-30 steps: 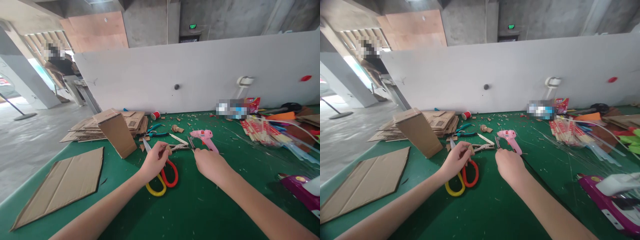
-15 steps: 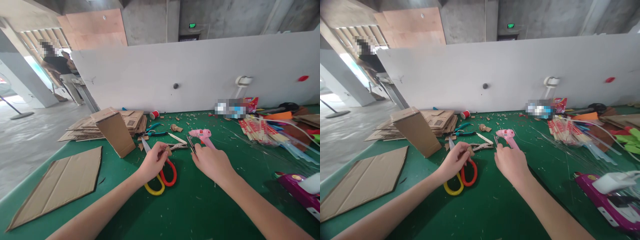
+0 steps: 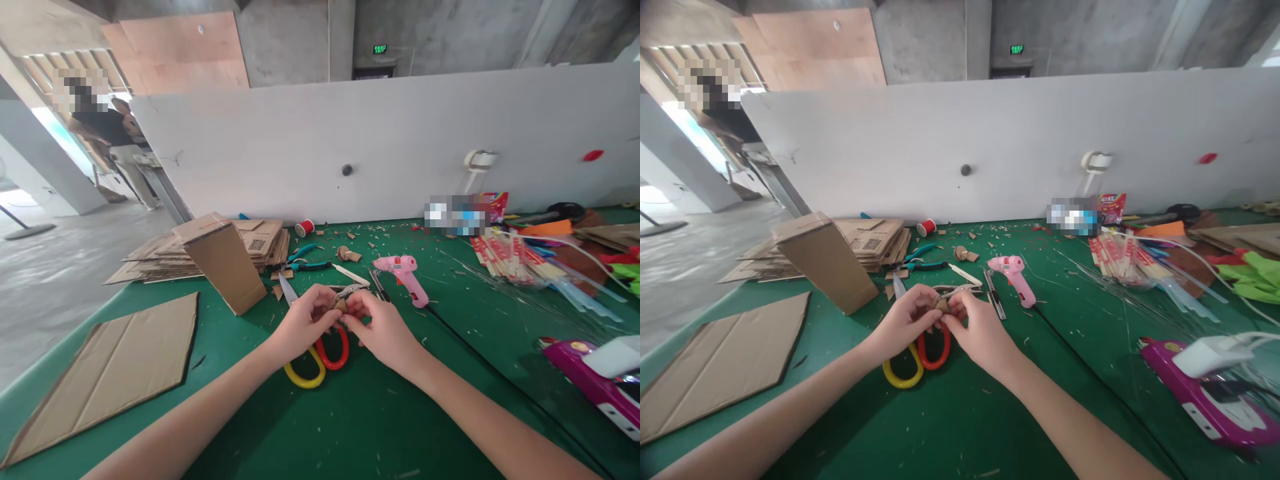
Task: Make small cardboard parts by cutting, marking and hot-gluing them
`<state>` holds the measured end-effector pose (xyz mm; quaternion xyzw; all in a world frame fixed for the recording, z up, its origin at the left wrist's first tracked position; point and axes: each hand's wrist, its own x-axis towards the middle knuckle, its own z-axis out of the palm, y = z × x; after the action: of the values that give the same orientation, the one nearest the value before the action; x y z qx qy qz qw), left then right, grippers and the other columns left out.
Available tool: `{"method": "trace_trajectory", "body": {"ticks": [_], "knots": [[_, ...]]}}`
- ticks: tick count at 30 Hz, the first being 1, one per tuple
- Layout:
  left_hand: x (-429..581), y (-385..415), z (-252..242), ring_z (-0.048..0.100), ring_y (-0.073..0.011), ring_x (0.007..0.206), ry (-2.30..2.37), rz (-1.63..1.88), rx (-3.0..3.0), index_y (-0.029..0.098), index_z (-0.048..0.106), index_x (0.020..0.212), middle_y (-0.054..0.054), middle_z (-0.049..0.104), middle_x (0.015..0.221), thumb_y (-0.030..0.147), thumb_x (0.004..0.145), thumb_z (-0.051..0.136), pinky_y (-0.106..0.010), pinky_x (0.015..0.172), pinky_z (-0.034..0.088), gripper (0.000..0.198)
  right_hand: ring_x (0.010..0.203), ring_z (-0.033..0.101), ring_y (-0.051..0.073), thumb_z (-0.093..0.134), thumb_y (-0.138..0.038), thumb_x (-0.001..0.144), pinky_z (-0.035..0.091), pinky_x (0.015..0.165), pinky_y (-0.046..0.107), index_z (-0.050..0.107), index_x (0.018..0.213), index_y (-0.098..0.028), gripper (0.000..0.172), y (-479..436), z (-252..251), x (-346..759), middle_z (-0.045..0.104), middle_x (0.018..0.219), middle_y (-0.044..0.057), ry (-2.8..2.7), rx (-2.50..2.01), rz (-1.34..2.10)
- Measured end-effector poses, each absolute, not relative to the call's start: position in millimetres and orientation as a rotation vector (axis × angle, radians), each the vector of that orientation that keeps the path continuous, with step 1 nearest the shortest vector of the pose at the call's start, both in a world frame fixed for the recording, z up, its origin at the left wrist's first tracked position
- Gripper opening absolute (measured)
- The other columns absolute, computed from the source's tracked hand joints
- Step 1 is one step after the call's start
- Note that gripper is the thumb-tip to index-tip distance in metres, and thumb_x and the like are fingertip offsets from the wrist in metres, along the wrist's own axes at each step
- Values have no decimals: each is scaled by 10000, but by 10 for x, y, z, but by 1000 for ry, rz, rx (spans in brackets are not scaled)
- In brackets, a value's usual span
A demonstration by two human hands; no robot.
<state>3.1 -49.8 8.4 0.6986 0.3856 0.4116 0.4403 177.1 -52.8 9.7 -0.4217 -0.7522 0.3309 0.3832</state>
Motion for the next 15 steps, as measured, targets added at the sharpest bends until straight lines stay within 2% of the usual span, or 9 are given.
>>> {"method": "trace_trajectory", "body": {"ticks": [4,8,12,15], "knots": [[31,-500,87,613,-110,644,964,1030,1697,205,437,955,26,583,753,270,859,564,-224,572,508,173,683,604,136,528,-239,845,498,606,279,524,895,-190,70,-515,86,1777,625,800,17,-1884,-1088,910],[27,-500,100,637,-129,670,945,1027,1644,194,445,979,4,610,776,294,862,560,-241,584,522,192,679,561,128,533,-224,831,476,618,272,495,810,-196,51,-551,137,1773,578,748,-5,-1933,-1059,822],[29,-485,120,658,-140,702,912,1031,1610,175,484,975,-14,614,796,322,893,497,-262,625,544,169,614,496,112,520,-203,826,437,533,233,427,734,-210,132,-557,196,1827,499,686,-29,-2002,-1047,737],[43,-470,110,667,-149,683,992,1038,1607,175,516,952,-15,602,802,340,894,472,-261,595,541,180,695,526,126,501,-160,819,443,505,215,408,757,-214,124,-521,202,1917,526,824,17,-2031,-1002,526]]}}
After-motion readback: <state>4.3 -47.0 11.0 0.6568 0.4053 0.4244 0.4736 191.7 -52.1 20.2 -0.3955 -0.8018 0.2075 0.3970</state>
